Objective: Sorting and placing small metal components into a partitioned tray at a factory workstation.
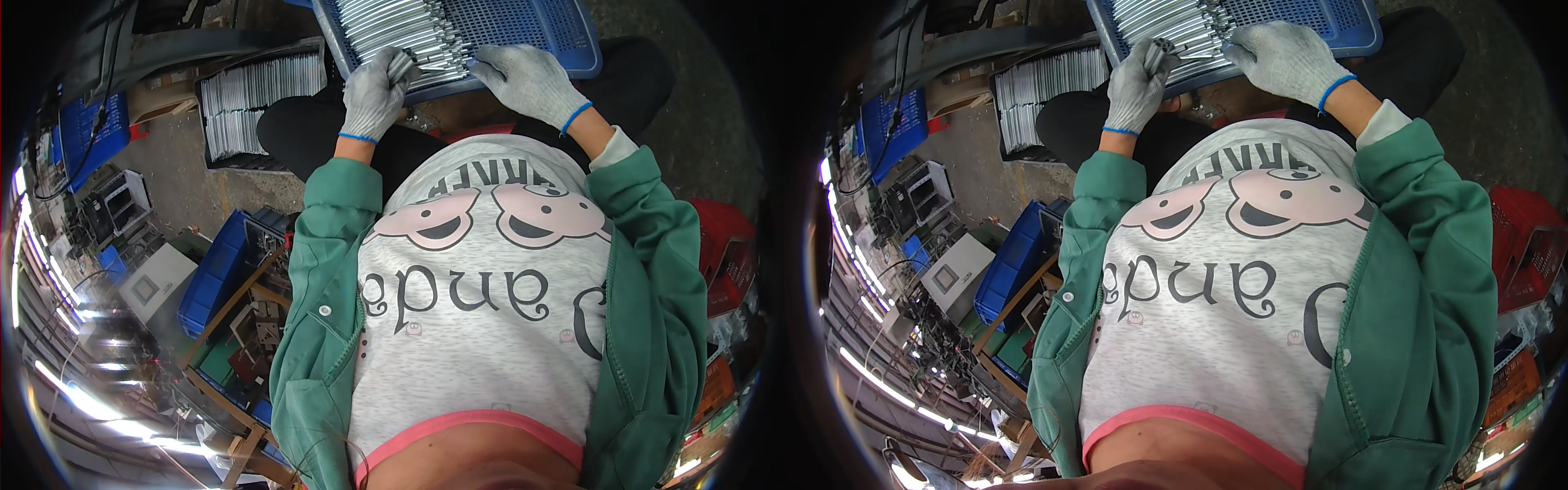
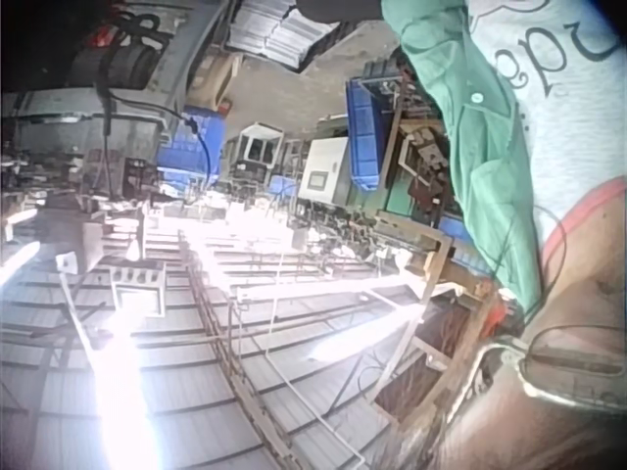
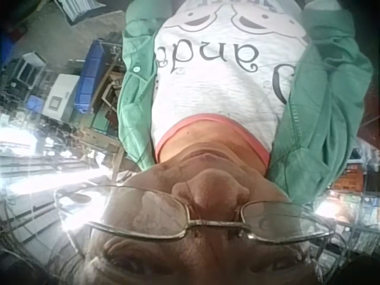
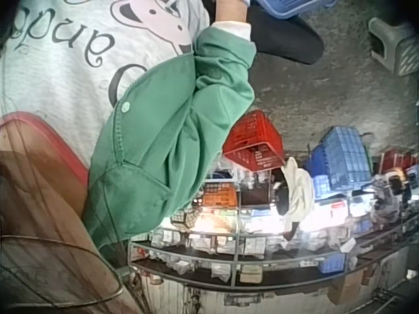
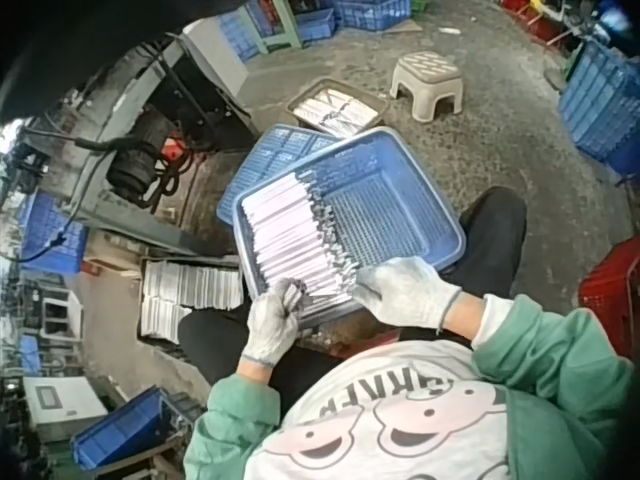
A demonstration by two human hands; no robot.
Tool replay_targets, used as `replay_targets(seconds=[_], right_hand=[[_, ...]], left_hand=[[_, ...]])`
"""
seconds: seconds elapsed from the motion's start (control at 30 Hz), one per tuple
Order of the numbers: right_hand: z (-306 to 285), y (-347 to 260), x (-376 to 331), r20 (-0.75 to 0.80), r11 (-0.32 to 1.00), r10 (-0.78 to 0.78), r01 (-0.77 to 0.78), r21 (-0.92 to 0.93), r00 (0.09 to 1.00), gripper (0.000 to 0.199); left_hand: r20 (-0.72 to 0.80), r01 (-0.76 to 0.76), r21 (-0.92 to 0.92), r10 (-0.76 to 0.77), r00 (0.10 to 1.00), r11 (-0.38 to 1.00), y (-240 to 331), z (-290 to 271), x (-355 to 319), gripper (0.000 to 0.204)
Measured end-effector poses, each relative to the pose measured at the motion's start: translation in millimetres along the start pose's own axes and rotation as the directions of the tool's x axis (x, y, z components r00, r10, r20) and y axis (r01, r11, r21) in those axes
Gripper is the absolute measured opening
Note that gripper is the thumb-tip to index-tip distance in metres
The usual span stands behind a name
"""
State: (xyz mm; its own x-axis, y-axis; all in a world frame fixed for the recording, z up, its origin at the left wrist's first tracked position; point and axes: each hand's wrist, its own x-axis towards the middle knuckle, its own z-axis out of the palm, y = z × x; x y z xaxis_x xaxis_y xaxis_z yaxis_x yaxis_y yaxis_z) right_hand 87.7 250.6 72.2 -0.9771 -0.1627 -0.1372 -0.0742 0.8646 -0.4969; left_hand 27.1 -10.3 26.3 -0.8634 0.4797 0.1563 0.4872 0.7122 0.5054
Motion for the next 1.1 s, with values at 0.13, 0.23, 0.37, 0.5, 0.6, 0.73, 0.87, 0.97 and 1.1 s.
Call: replay_targets(seconds=[0.13, 0.23, 0.37, 0.5, 0.6, 0.73, 0.87, 0.97, 1.1], right_hand=[[-9, -12, -3, -0.009, 0.998, -0.054, 0.054, 0.015, 0.999, 0.026], [-14, -18, -5, -0.003, 0.994, -0.105, 0.105, 0.020, 0.994, 0.024], [-17, -19, -7, -0.047, 0.982, -0.189, 0.189, -0.013, 0.981, 0.022], [-18, -21, -5, -0.050, 0.975, -0.214, 0.210, -0.067, 0.976, 0.021], [-18, -23, -4, -0.038, 0.973, -0.211, 0.206, -0.109, 0.977, 0.021], [-14, -27, -6, 0.118, 0.979, -0.139, 0.155, -0.135, 0.983, 0.020], [-31, -37, -3, 0.083, 0.989, -0.131, 0.135, -0.051, 0.988, 0.020], [-29, -35, -2, 0.071, 0.991, -0.122, 0.125, -0.037, 0.990, 0.020], [-21, -29, -1, 0.077, 0.992, -0.101, 0.106, -0.075, 0.992, 0.020]], left_hand=[[0.007, 0.016, -0.235, -0.015, 1.000, 0.972, 3, -7, -9, 0.026], [0.041, -0.013, -0.360, 0.029, 0.999, 0.933, 8, -13, -10, 0.021], [0.080, -0.009, -0.354, 0.040, 0.996, 0.935, 11, -19, -9, 0.019], [0.078, -0.036, -0.312, 0.063, 0.995, 0.949, 22, -26, -8, 0.018], [0.062, -0.063, -0.271, 0.082, 0.995, 0.961, 28, -28, -9, 0.019], [-0.165, -0.189, -0.112, 0.170, 0.972, 0.975, 31, -26, -12, 0.021], [-0.160, -0.180, -0.078, 0.166, 0.973, 0.981, 37, -30, -12, 0.024], [-0.156, -0.191, -0.078, 0.177, 0.972, 0.978, 40, -32, -10, 0.025], [-0.144, -0.230, -0.119, 0.213, 0.967, 0.966, 42, -32, -8, 0.025]])
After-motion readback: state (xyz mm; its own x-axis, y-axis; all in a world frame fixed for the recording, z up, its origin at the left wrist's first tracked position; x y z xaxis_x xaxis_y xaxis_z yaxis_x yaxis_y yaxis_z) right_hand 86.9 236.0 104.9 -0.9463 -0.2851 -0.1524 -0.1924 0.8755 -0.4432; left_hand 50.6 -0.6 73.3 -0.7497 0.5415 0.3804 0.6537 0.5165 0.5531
